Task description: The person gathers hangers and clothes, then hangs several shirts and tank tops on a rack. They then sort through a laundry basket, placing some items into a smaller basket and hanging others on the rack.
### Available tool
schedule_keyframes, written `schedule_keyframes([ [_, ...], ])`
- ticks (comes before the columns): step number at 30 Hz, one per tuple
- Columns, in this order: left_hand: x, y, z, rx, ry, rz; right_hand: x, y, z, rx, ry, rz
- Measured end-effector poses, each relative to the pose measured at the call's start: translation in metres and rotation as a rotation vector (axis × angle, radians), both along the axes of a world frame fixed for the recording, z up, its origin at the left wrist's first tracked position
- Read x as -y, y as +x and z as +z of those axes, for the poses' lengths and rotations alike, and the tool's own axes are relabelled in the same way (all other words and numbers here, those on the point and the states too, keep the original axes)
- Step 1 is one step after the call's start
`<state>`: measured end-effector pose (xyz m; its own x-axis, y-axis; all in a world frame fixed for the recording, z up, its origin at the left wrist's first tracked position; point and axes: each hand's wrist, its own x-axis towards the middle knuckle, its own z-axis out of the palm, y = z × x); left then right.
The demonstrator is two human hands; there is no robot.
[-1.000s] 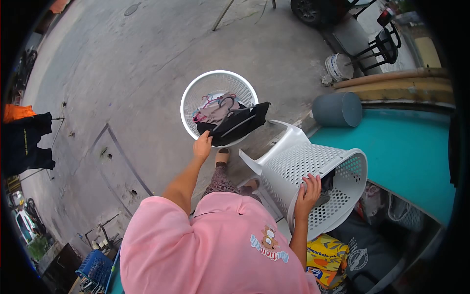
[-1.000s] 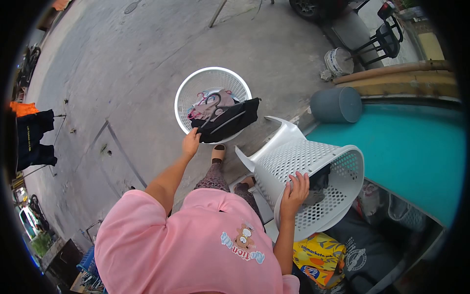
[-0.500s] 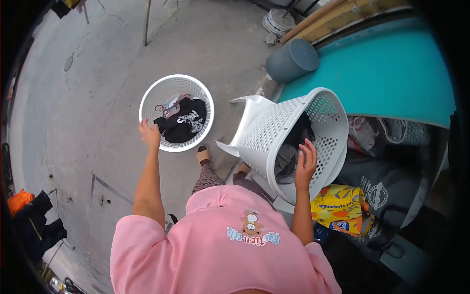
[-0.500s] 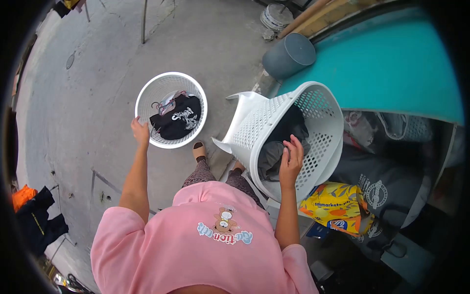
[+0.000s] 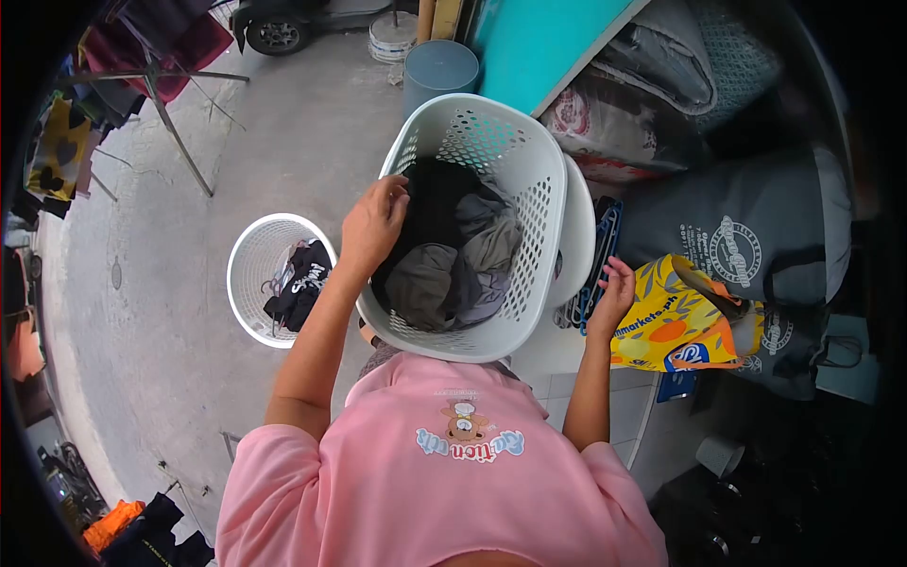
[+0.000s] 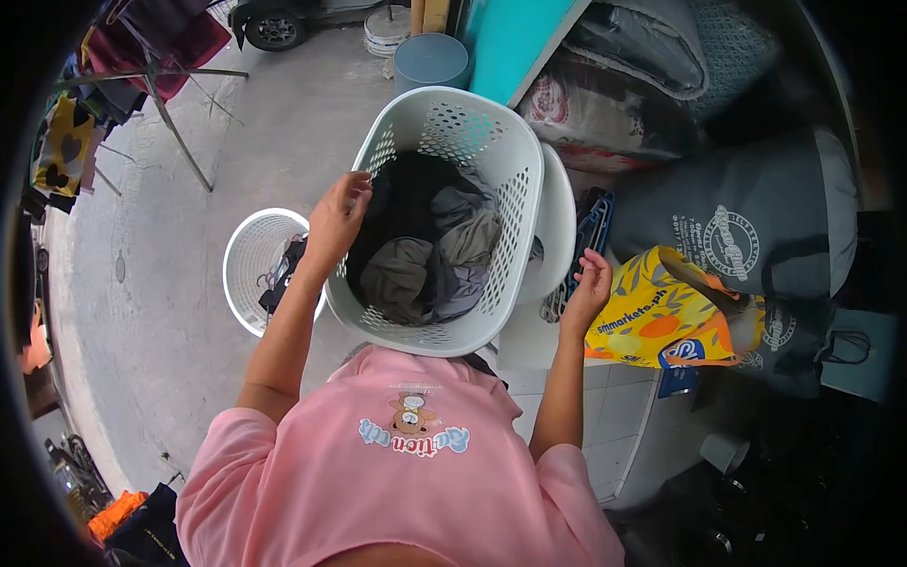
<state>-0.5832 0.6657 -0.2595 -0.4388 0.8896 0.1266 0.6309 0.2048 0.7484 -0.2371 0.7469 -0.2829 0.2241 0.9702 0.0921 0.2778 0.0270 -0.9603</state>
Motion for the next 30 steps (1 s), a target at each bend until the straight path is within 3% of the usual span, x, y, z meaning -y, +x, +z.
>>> schedule_keyframes([
  [2, -0.023, 0.034, -0.032, -0.250, -0.309, -0.084, -0.003, 0.008, -0.003, -0.014, -0.010, 0.032],
  [3, -0.034, 0.050, -0.050, -0.328, -0.486, -0.014, -0.005, 0.011, -0.003, -0.006, -0.009, 0.051],
  [5, -0.043, 0.064, -0.092, -0.430, -0.550, 0.034, -0.008, 0.012, -0.002, -0.019, -0.014, 0.081],
  [7, -0.046, 0.072, -0.119, -0.537, -0.433, 0.083, -0.011, 0.005, 0.007, 0.039, 0.035, 0.240],
  [9, -0.052, 0.071, -0.111, -0.440, -0.455, 0.062, -0.017, -0.008, 0.015, 0.063, 0.079, 0.307],
  [14, -0.061, 0.061, -0.004, 0.094, -0.317, -0.050, -0.040, -0.065, 0.038, 0.157, 0.185, 0.853],
  [15, -0.059, 0.061, 0.011, 0.175, -0.076, -0.065, -0.045, -0.082, 0.045, 0.171, 0.206, 0.894],
  [17, -0.056, 0.061, 0.073, 0.266, -0.021, -0.195, -0.066, -0.115, 0.055, 0.222, 0.545, 0.929],
  [19, -0.053, 0.054, 0.111, 0.324, 0.082, -0.283, -0.082, -0.145, 0.084, 0.060, 0.655, 0.981],
  [21, -0.048, 0.041, 0.147, 0.492, 0.278, -0.357, -0.096, -0.158, 0.126, -0.018, 0.417, 1.233],
  [23, -0.052, 0.017, 0.149, 0.580, 0.578, -0.222, -0.097, -0.176, 0.163, -0.006, 0.538, 1.177],
  [24, -0.052, 0.013, 0.147, 0.576, 0.587, -0.234, -0.094, -0.181, 0.181, -0.012, 0.564, 1.128],
  [26, -0.048, 0.013, 0.144, 0.318, 0.649, -0.030, -0.095, -0.187, 0.212, -0.033, 0.656, 1.043],
  [27, -0.044, 0.020, 0.139, 0.265, 0.495, -0.014, -0.098, -0.192, 0.223, -0.051, 0.722, 1.008],
  [28, -0.047, 0.033, 0.127, 0.117, 0.523, 0.007, -0.101, -0.195, 0.232, -0.063, 0.706, 0.994],
  [29, -0.051, 0.046, 0.110, -0.029, 0.546, 0.033, -0.085, -0.192, 0.254, -0.204, 0.473, 1.068],
  [30, -0.054, 0.054, 0.097, -0.071, 0.542, 0.082, -0.077, -0.189, 0.271, -0.146, 0.510, 0.992],
])
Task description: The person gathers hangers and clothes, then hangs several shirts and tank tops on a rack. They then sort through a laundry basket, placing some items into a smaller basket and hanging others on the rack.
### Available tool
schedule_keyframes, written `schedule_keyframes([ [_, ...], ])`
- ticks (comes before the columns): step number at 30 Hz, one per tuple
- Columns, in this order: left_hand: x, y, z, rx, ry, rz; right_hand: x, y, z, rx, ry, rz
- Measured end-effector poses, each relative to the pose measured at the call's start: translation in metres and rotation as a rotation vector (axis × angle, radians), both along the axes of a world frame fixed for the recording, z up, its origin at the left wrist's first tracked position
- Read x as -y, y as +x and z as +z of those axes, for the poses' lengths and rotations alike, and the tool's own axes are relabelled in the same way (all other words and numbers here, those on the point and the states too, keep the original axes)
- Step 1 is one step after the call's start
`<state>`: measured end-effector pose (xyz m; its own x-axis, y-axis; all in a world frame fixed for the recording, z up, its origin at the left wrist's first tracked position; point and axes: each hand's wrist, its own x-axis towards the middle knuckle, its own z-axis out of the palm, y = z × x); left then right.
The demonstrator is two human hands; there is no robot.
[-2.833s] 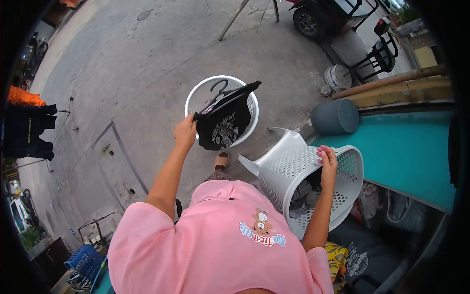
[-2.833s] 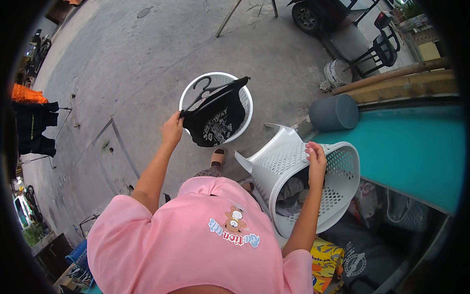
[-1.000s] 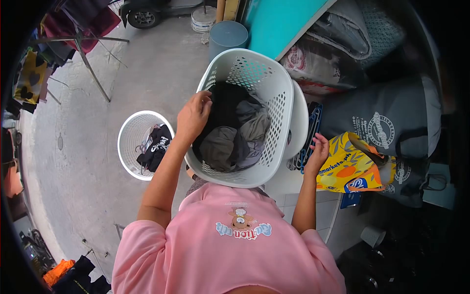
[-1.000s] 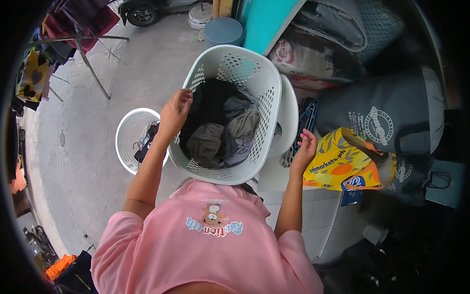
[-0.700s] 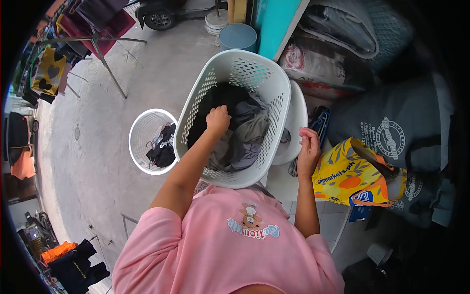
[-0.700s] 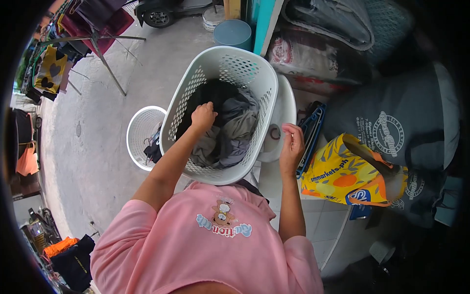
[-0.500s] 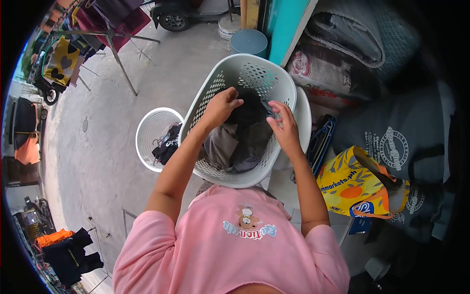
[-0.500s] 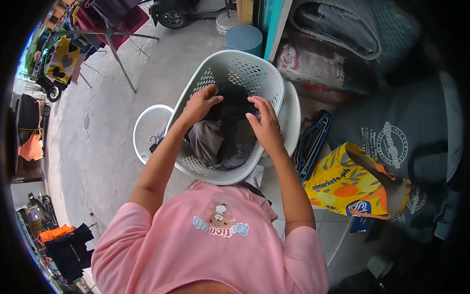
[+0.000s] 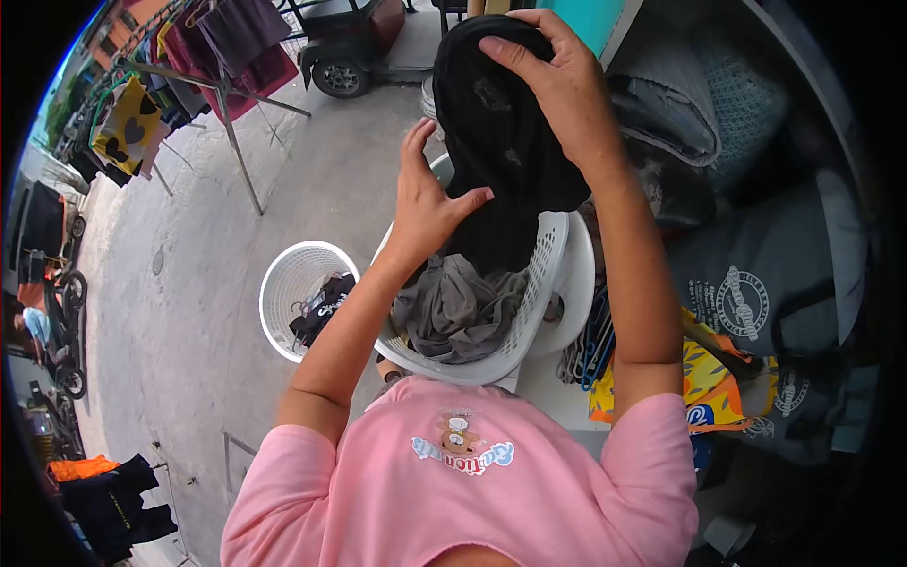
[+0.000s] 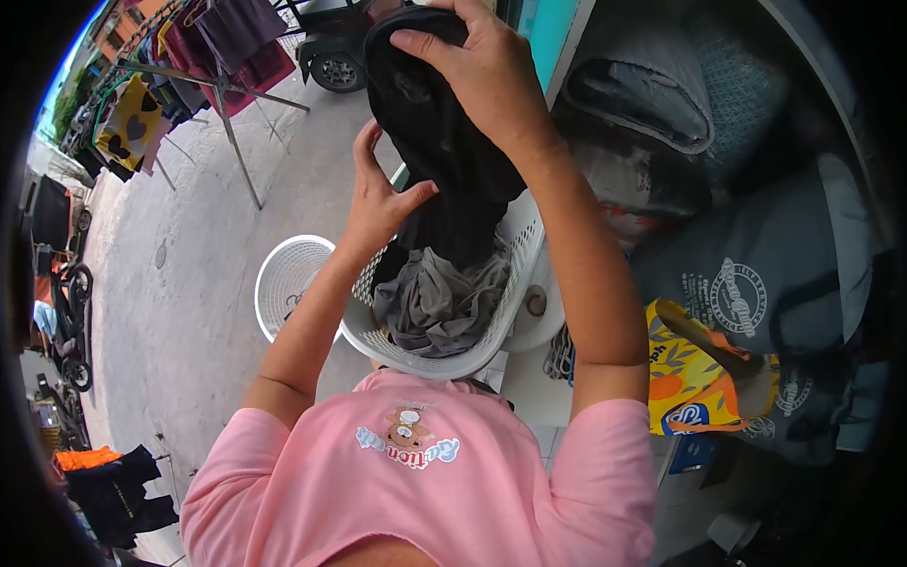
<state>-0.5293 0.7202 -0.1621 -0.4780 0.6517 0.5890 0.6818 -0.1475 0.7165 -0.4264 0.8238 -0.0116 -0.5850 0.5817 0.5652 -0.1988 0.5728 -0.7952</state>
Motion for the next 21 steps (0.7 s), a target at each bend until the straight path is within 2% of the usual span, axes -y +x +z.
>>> schedule_keyframes([
  [1, -0.004, 0.005, -0.011, -0.027, -0.002, 0.056, 0.004, 0.001, 0.010, 0.013, 0.046, -0.089],
  [2, -0.008, 0.006, -0.020, 0.004, 0.016, 0.098, -0.005, -0.004, 0.000, -0.145, -0.167, 0.103],
  [3, -0.008, 0.000, -0.026, 0.003, 0.030, 0.095, -0.016, 0.002, -0.005, -0.172, -0.170, 0.104],
  [5, -0.004, -0.019, -0.030, -0.007, -0.322, 0.064, -0.031, 0.014, -0.006, -0.220, -0.090, -0.021],
  [6, -0.001, -0.036, -0.034, -0.011, -0.308, 0.067, -0.041, 0.022, -0.009, -0.248, -0.194, -0.022],
  [8, 0.006, -0.062, -0.032, 0.337, -0.392, -0.188, -0.053, 0.037, -0.019, -0.300, -0.382, -0.054],
  [9, 0.009, -0.067, -0.027, 0.336, -0.388, -0.181, -0.056, 0.043, -0.028, -0.325, -0.467, -0.083],
  [10, 0.018, -0.068, -0.007, 0.800, -0.268, -0.384, -0.066, 0.050, -0.044, -0.273, -0.586, -0.073],
  [11, 0.026, -0.069, 0.007, 1.258, -0.123, -0.582, -0.063, 0.047, -0.060, -0.271, -0.590, -0.061],
  [12, 0.029, -0.075, 0.010, 1.427, -0.137, -0.716, -0.057, 0.046, -0.075, -0.111, -0.479, -0.118],
  [13, 0.032, -0.078, 0.016, 1.425, -0.127, -0.703, -0.050, 0.045, -0.088, 0.047, -0.362, -0.173],
  [15, 0.033, -0.076, 0.027, 1.817, -0.186, -0.953, -0.031, 0.042, -0.108, 0.249, 0.254, -0.244],
  [17, 0.024, -0.075, 0.017, 1.805, -0.154, -0.905, 0.025, 0.031, -0.103, 0.184, -0.079, 0.123],
  [19, 0.010, -0.069, -0.010, 1.789, -0.121, -0.822, 0.058, 0.009, -0.136, 0.316, 0.275, 0.076],
  [21, -0.002, -0.058, -0.041, 1.776, -0.100, -0.747, 0.058, -0.009, -0.195, 0.242, -0.253, 0.074],
])
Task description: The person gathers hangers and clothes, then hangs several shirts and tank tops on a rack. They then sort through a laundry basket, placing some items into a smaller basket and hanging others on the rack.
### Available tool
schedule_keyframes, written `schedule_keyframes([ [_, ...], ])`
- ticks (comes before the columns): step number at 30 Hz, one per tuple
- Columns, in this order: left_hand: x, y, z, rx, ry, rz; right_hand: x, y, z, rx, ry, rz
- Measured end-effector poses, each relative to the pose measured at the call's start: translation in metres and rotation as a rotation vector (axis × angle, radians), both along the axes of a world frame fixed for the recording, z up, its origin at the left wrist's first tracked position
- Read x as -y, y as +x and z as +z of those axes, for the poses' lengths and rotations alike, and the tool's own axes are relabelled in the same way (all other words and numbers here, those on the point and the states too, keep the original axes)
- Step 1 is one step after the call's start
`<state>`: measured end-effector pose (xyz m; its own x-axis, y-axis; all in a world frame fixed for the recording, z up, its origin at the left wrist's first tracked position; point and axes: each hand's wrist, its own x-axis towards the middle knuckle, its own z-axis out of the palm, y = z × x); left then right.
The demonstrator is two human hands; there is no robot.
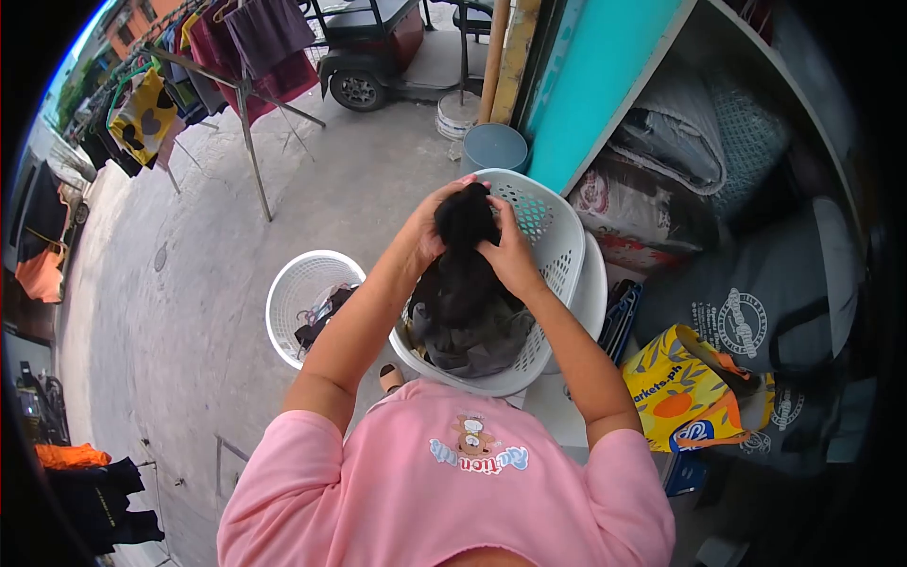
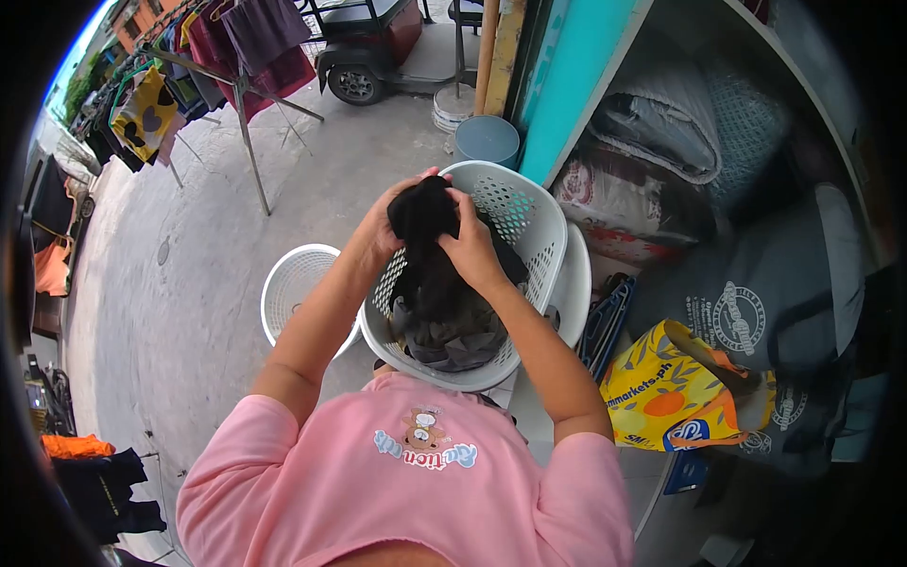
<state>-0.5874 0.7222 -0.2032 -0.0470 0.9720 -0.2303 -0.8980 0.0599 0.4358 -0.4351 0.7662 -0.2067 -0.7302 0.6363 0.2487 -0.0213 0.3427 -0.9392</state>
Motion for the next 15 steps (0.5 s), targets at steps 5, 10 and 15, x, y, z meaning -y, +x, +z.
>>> schedule_keyframes([
  [5, 0.011, 0.028, -0.015, -0.333, -0.026, 0.441, -0.028, -0.007, -0.008, -0.253, -0.469, -0.084],
  [10, 0.029, 0.033, -0.037, -1.270, 0.164, 0.442, -0.046, -0.004, 0.077, -0.495, -0.450, 0.041],
  [15, 0.032, 0.040, -0.038, -1.576, -0.075, -0.073, -0.056, 0.003, 0.128, -0.653, -0.355, 0.046],
])
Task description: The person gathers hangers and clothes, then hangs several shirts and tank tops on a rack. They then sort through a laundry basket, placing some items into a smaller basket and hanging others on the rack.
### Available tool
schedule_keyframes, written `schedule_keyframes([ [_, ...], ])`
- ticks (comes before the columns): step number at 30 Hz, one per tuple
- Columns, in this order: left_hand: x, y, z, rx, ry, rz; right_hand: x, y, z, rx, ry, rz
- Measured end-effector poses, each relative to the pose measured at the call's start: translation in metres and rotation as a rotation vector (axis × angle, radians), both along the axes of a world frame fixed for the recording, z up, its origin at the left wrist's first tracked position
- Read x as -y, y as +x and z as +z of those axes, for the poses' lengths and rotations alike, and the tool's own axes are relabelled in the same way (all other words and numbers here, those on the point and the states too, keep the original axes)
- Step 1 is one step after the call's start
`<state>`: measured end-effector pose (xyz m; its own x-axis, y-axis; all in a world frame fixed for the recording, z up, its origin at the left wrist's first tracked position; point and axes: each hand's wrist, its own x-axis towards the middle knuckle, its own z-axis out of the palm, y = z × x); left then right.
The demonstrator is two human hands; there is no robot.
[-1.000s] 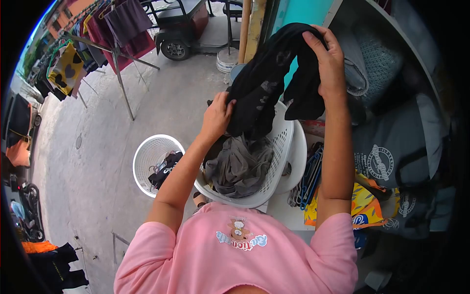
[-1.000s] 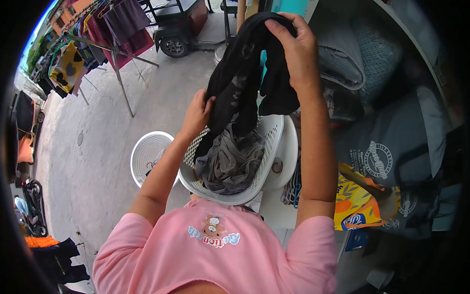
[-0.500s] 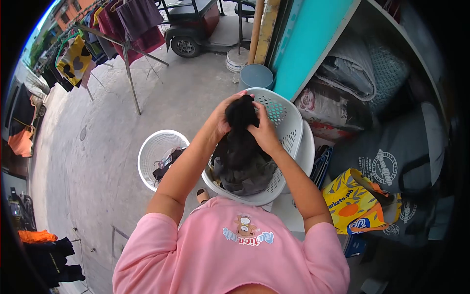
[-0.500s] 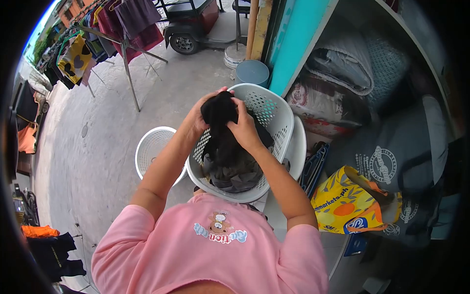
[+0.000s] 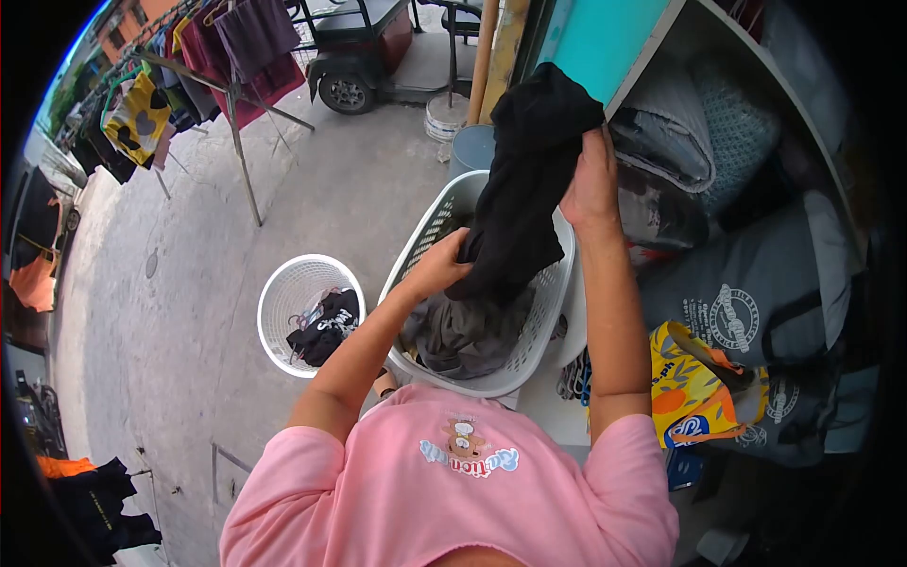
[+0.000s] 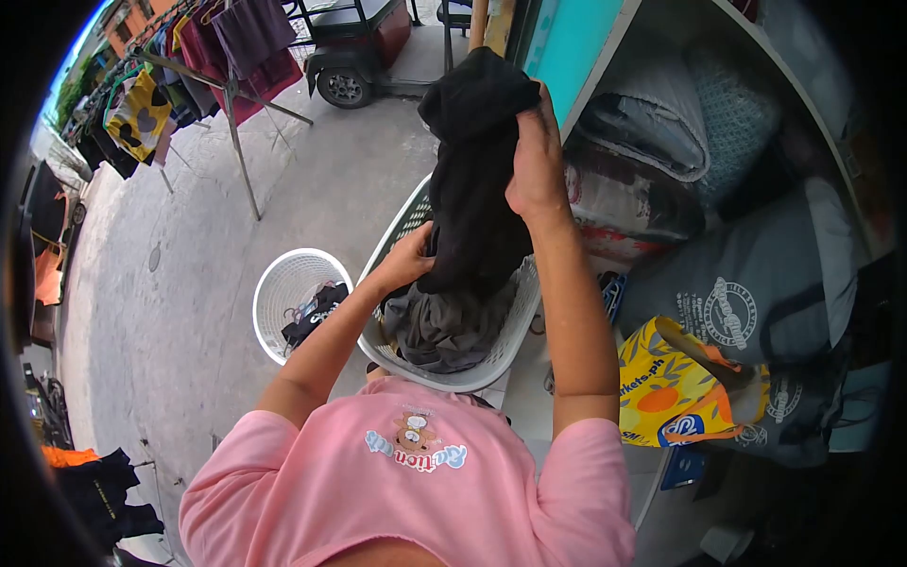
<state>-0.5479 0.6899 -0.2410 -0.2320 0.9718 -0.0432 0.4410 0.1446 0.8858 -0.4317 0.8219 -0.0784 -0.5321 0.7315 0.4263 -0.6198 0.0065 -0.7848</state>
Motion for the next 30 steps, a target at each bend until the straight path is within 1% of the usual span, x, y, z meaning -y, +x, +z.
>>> schedule_keyframes([
  [1, 0.001, 0.000, 0.002, -0.092, 0.054, -0.059, -0.002, 0.006, 0.009, -0.037, -0.057, -0.001],
  [2, 0.001, 0.000, -0.001, -0.093, 0.059, -0.059, -0.006, 0.010, 0.016, -0.064, -0.107, -0.039],
  [3, 0.002, -0.002, -0.007, -0.269, 0.172, -0.027, -0.012, 0.016, 0.021, -0.090, -0.159, -0.076],
  [4, 0.002, -0.006, -0.014, -0.446, 0.286, 0.005, -0.024, 0.025, 0.022, -0.110, -0.141, -0.127],
  [5, 0.004, -0.015, -0.026, -0.448, 0.291, 0.004, -0.033, 0.033, 0.026, -0.131, -0.123, -0.179],
  [7, 0.010, -0.042, -0.042, -0.455, 0.151, 0.097, -0.049, 0.057, 0.026, -0.160, -0.032, -0.307],
  [8, 0.016, -0.051, -0.024, -0.380, 0.061, 0.135, -0.052, 0.069, 0.026, -0.143, -0.019, -0.426],
  [9, 0.024, -0.062, 0.001, -0.304, -0.030, 0.174, -0.061, 0.083, 0.020, -0.079, 0.067, -0.525],
  [10, 0.028, -0.084, 0.010, -0.084, -0.042, 0.165, -0.078, 0.098, 0.010, 0.053, 0.180, -0.685],
  [11, 0.032, -0.104, 0.020, 0.136, -0.059, 0.154, -0.081, 0.109, 0.005, 0.116, 0.134, -0.735],
  [13, 0.044, -0.113, 0.073, 0.521, 0.199, 0.032, -0.093, 0.130, -0.010, 0.241, 0.141, -0.838],
  [14, 0.048, -0.108, 0.101, 0.635, 0.270, 0.047, -0.093, 0.134, -0.011, 0.231, 0.143, -0.841],
  [15, 0.051, -0.103, 0.125, 0.749, 0.341, 0.061, -0.093, 0.138, -0.011, 0.276, 0.172, -0.960],
  [16, 0.052, -0.105, 0.141, 0.811, 0.414, 0.008, -0.093, 0.140, -0.012, 0.325, 0.196, -1.080],
  [17, 0.051, -0.107, 0.155, 0.877, 0.482, -0.045, -0.092, 0.139, -0.007, 0.326, 0.190, -1.083],
  [18, 0.048, -0.104, 0.168, 0.942, 0.537, -0.015, -0.092, 0.140, 0.002, 0.269, 0.328, -1.136],
  [19, 0.045, -0.102, 0.182, 1.034, 0.580, -0.054, -0.087, 0.142, 0.012, 0.213, 0.465, -1.185],
  [20, 0.044, -0.101, 0.191, 1.078, 0.577, -0.071, -0.073, 0.144, 0.023, 0.216, 0.372, -1.055],
  [21, 0.042, -0.099, 0.198, 1.121, 0.577, -0.089, -0.071, 0.146, 0.025, 0.218, 0.368, -1.059],
  [22, 0.040, -0.094, 0.203, 1.178, 0.578, -0.051, -0.070, 0.148, 0.025, 0.116, 0.224, -0.917],
  [23, 0.038, -0.092, 0.202, 1.177, 0.570, -0.053, -0.069, 0.150, 0.023, 0.014, 0.081, -0.773],
  [24, 0.035, -0.089, 0.198, 1.125, 0.505, -0.006, -0.068, 0.149, 0.014, -0.001, 0.130, -0.691],
  [25, 0.032, -0.087, 0.190, 1.075, 0.435, 0.040, -0.062, 0.146, 0.006, 0.089, 0.148, -0.665],
  [26, 0.027, -0.092, 0.169, 0.970, 0.366, 0.062, -0.057, 0.146, -0.011, 0.220, 0.127, -0.648],
  [27, 0.025, -0.091, 0.149, 0.834, 0.265, 0.107, -0.060, 0.157, -0.036, 0.373, 0.119, -0.424],
  [28, 0.022, -0.090, 0.122, 0.637, 0.109, 0.216, -0.055, 0.163, -0.056, 0.607, 0.130, -0.314],
  [29, 0.019, -0.089, 0.088, 0.433, -0.045, 0.299, -0.053, 0.173, -0.082, 0.781, 0.184, -0.206],
  [30, 0.018, -0.088, 0.050, 0.365, -0.088, 0.188, -0.051, 0.188, -0.101, 0.859, 0.111, -0.081],
])
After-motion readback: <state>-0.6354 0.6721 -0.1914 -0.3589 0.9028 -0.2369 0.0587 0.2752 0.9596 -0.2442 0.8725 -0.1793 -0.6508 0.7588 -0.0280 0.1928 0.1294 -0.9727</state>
